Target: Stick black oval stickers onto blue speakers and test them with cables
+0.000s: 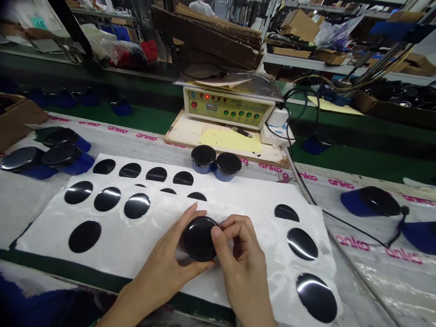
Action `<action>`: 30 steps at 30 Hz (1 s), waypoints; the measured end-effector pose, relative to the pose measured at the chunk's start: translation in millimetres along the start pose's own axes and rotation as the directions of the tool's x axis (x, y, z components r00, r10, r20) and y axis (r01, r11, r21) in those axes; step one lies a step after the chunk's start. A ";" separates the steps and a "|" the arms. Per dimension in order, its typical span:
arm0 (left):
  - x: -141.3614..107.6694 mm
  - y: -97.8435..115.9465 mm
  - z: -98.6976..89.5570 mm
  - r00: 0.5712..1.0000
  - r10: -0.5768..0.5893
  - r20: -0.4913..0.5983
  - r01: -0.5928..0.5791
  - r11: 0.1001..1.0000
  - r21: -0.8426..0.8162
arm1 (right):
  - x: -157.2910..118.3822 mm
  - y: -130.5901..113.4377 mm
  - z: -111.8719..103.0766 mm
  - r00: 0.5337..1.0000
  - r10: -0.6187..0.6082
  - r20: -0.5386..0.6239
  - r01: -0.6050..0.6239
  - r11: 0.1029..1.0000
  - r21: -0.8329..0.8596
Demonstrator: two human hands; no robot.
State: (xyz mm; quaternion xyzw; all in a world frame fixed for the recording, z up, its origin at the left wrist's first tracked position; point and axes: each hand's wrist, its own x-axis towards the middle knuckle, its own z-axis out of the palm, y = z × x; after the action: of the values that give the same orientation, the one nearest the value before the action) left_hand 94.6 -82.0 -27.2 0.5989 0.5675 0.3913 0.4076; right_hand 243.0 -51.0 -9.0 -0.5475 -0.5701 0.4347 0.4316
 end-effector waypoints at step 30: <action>-10.0 2.9 -4.4 0.940 0.322 0.110 -0.338 0.837 0.431 | 10.7 -0.2 -51.0 0.972 -0.236 -0.006 0.176 0.741 -0.648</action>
State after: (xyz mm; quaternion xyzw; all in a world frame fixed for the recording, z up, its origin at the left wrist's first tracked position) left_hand 91.0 -91.8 -22.9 0.7710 0.5230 0.3059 0.1963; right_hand 292.0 -39.1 4.1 -0.6141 -0.7218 0.1382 0.2878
